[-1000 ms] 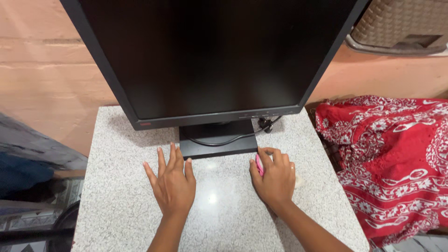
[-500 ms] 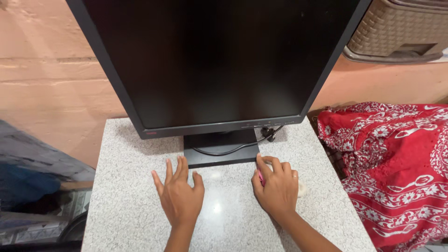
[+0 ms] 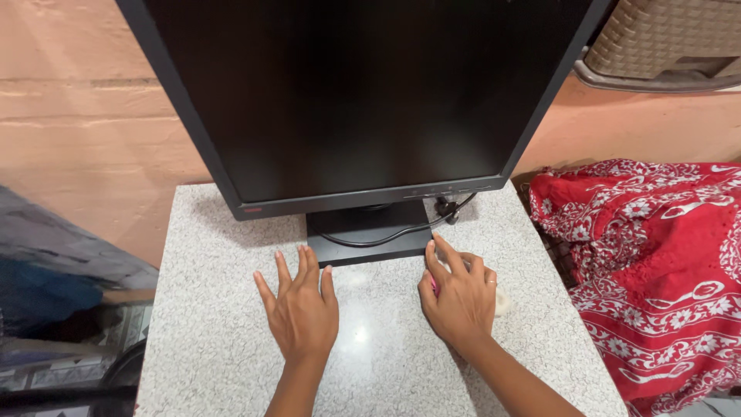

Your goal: The person wipes a speckled desk surface with a white cloth, then cleans the front and sides of a black computer monitor. The keyboard and mouse are moved aside during cleaning and returned to their original positions.

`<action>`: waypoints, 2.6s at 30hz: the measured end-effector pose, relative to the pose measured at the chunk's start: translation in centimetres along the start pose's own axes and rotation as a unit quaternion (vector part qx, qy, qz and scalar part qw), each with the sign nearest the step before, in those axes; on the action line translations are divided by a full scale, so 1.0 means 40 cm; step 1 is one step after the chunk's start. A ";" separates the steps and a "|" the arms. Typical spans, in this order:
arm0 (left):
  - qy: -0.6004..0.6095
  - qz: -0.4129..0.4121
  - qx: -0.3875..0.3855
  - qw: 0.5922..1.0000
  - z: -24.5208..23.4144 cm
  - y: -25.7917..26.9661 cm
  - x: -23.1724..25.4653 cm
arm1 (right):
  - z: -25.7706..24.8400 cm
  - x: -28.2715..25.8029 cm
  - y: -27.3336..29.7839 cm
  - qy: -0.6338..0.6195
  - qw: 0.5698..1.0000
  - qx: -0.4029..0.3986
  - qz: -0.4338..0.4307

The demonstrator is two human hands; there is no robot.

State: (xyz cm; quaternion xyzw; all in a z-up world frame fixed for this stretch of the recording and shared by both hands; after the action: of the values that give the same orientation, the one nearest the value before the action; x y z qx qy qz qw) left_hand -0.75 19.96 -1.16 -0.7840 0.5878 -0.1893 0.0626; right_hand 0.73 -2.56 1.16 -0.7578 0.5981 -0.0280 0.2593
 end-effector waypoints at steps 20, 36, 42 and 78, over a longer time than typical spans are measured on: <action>0.129 -0.116 -0.009 0.985 0.060 -0.022 -0.045 | 0.020 0.029 0.010 -0.016 0.999 -0.022 0.037; -0.027 0.179 0.020 0.983 -0.121 0.392 -0.089 | -0.105 0.047 0.332 -0.120 0.982 -0.121 -0.082; -0.090 0.202 0.169 0.960 -0.206 0.490 -0.116 | -0.182 0.272 0.331 -0.233 0.964 -0.080 -0.097; -0.094 0.139 -0.244 0.955 -0.408 0.130 -0.088 | -0.077 -0.077 0.194 -0.120 0.938 -0.306 0.105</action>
State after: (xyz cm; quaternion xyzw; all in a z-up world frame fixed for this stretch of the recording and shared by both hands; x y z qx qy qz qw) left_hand -12.30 23.74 11.39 -0.6999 0.7111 0.0451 -0.0504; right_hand -8.15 -1.98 1.34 -0.7310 0.6183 0.2756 0.0861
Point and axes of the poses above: each hand's wrist, its own y-axis away from the middle knuckle, its own z-axis out of the palm, x = y × z, the point moved 7 cm from there along -y, towards the middle knuckle, and after that the axes turned 10 degrees about -y, right-handed, at the moved point
